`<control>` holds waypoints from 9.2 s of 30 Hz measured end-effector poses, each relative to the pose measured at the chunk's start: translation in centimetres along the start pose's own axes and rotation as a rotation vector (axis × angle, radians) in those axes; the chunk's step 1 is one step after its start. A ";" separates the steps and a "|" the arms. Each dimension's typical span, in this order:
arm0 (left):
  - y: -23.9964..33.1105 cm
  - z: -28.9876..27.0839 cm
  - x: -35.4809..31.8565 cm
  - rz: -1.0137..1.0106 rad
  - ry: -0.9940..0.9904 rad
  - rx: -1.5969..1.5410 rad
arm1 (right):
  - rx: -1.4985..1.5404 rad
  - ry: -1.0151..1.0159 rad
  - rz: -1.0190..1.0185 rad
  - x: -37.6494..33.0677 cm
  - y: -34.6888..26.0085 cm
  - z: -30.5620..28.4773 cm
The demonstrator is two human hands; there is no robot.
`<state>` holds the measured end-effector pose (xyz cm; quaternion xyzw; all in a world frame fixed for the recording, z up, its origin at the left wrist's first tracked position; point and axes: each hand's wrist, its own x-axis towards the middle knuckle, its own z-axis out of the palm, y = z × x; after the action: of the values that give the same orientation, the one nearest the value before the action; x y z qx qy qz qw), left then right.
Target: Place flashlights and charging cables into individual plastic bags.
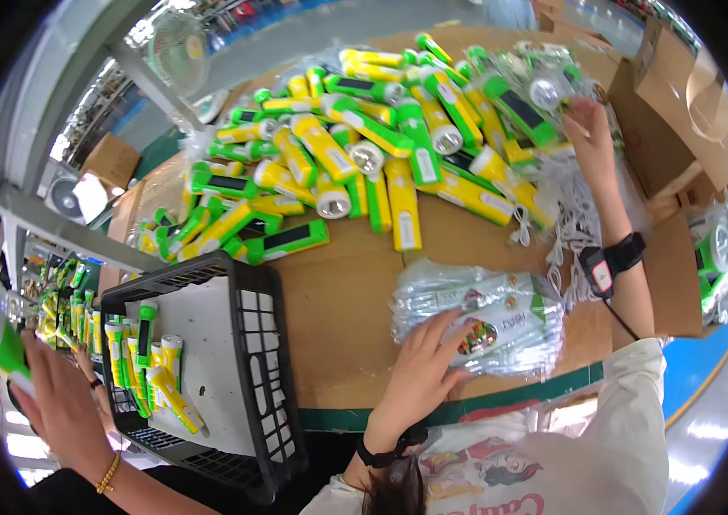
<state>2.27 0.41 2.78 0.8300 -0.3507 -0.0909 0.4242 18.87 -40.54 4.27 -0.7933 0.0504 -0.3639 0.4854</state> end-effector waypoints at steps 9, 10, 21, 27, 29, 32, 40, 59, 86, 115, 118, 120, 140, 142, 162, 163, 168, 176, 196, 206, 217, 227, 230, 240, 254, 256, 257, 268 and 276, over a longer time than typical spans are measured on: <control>-0.1 0.0 0.7 -0.019 -0.088 0.184 | -0.412 -0.867 -0.485 -21.7 -14.3 -2.1; 0.2 -0.1 0.9 -0.007 -0.107 0.201 | -0.432 -0.874 -0.457 -22.7 -13.9 -2.3; 0.8 0.4 0.7 -0.004 -0.096 0.250 | -0.432 -1.037 -0.519 -21.8 -12.8 -3.5; 0.8 0.5 0.4 0.009 -0.067 0.265 | -0.558 -0.874 -0.686 -23.8 -12.9 -3.0; 0.8 0.5 0.4 0.014 -0.059 0.269 | -0.559 -0.843 -0.702 -24.2 -12.2 -3.0; 0.7 0.7 0.5 0.030 -0.055 0.274 | -0.505 -0.838 -0.628 -24.1 -10.8 -3.7; 3.5 1.2 1.4 0.062 0.051 0.345 | -0.398 -0.626 -0.678 -21.3 -15.5 -2.6; 0.7 -3.2 -1.8 0.114 0.226 -0.162 | -0.341 -0.751 -0.491 -18.3 -19.9 -4.2; 1.2 -5.4 -5.3 0.156 0.140 -0.655 | 0.129 -1.219 -0.428 -17.1 -19.3 -1.1; 5.1 -9.8 -5.2 0.221 0.045 -0.095 | 0.926 -0.679 -0.152 -14.9 -19.1 1.9; 5.3 -8.4 -2.5 0.201 0.066 0.012 | 0.910 -0.823 -0.379 -14.1 -19.8 -0.9; 4.9 -7.3 -1.4 0.212 0.090 0.030 | 0.477 -0.853 -0.522 -15.1 -20.9 -2.9; 6.4 -4.7 1.0 0.420 -0.015 -0.059 | -1.240 -0.935 -0.753 -19.5 -24.4 -2.5; 6.7 -4.5 1.7 0.421 -0.043 -0.078 | -1.326 -0.915 -0.746 -20.0 -24.0 -2.4; -1.0 2.3 -2.3 -0.235 0.381 -0.447 | -0.905 -0.828 -0.527 -12.2 -7.5 0.7; -0.9 2.4 -2.3 -0.264 0.406 -0.523 | -0.898 -0.830 -0.527 -12.1 -7.5 0.8; -1.4 2.0 -2.9 -0.367 0.304 -0.531 | -0.513 -0.405 -0.533 -11.9 -12.6 -0.2; -0.5 2.2 -0.8 -0.097 0.413 -0.440 | -0.420 -1.045 -0.589 -17.2 -19.4 0.3; 1.2 1.0 3.8 0.017 0.793 -0.418 | -0.112 -0.708 -0.454 -14.9 -23.1 2.9; 2.3 1.4 2.4 -0.009 0.733 -0.512 | -0.130 -0.865 -0.604 -16.6 -21.3 4.3; -1.7 -3.7 1.2 -0.181 1.259 -0.802 | -0.387 -1.040 -0.598 -18.4 -21.1 -1.5; -2.3 -2.3 -0.4 -0.232 0.807 -0.447 | -0.044 -0.047 -0.244 -9.6 -16.3 0.0; -1.5 -1.5 -0.5 -0.175 0.443 -0.199 | 0.204 0.050 -0.143 -3.9 -14.0 0.0; -0.4 0.0 0.4 -0.075 -0.093 0.164 | -0.203 -0.326 -0.156 -10.2 -12.4 2.3; -0.8 0.2 0.8 -0.031 -0.145 0.223 | -0.484 -0.982 -0.437 -23.1 -14.0 -3.9; -0.6 0.3 0.6 -0.039 -0.137 0.226 | -0.474 -0.981 -0.456 -23.2 -13.9 -3.7; -0.5 0.3 0.5 -0.047 -0.131 0.228 | -0.482 -0.977 -0.462 -23.3 -13.9 -3.7; 1.6 4.7 1.4 0.226 0.120 0.046 | -0.500 -0.864 -0.611 -25.7 -12.6 -3.7; 1.6 6.7 2.8 0.137 0.145 0.032 | -0.348 -0.601 -0.460 -25.7 -10.5 -3.5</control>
<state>0.50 -6.34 0.27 0.8151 -0.3764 0.0041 0.4404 -4.95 -26.42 0.10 -0.9251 -0.2110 -0.2012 0.2432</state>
